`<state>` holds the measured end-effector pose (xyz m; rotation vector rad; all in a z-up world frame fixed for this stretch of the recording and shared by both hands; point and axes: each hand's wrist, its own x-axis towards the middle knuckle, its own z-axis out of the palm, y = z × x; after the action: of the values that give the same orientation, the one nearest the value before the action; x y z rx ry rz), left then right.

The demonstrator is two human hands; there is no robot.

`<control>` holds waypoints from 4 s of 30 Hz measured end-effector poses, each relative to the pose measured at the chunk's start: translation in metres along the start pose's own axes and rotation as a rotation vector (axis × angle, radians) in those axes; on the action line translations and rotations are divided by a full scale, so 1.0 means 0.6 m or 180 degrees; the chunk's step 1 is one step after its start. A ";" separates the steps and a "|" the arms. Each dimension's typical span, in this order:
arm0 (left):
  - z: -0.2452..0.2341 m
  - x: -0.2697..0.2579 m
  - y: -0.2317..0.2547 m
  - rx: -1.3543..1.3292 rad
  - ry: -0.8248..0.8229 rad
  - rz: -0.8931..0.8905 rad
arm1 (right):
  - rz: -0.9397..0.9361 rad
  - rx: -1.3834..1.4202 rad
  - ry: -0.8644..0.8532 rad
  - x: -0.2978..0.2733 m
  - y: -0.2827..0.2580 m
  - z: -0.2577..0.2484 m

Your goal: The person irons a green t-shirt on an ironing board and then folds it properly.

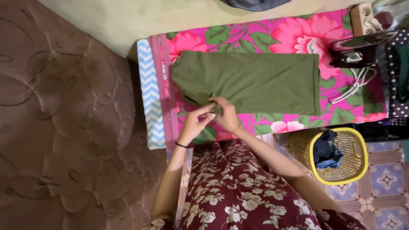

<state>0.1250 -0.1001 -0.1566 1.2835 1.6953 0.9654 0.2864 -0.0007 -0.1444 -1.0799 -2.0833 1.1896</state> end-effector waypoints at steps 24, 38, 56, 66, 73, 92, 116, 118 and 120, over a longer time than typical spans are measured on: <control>-0.099 0.169 -0.348 0.0827 0.1181 -0.1708 | 0.1198 -0.0877 -0.1342 -0.111 0.294 0.011; -0.001 -0.062 -0.467 0.0068 -0.0724 -0.2433 | 0.2035 0.1146 -0.1068 -0.112 0.301 0.122; -0.010 -0.133 -0.400 -0.0112 -0.0385 -0.1227 | -0.0562 -0.0410 -0.1573 -0.057 0.165 0.084; -0.078 0.164 -0.391 -0.1579 0.1265 -0.1564 | 0.1157 -0.0053 0.0339 -0.194 0.338 -0.085; -0.062 0.222 -0.487 -0.0849 0.2051 -0.1155 | 0.1338 -0.1817 0.2891 -0.199 0.567 -0.348; 0.370 0.375 0.053 0.0784 -0.0004 -0.0097 | 0.0431 -0.1854 0.1763 0.005 0.461 -0.411; 0.657 0.507 0.185 0.0348 -0.0072 -0.0068 | 0.2415 0.3215 -0.0272 -0.101 0.874 -0.381; 0.683 0.501 0.181 0.0545 -0.0107 0.0101 | 0.2604 0.3547 -0.0284 -0.041 0.982 -0.347; 0.712 0.497 0.162 0.0802 -0.0069 0.0399 | 0.1611 0.3598 -0.0201 -0.009 0.997 -0.324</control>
<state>0.4957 0.2573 -0.2822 1.5745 1.7791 0.8239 0.6642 0.2666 -0.5703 -0.9560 -0.8142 2.2242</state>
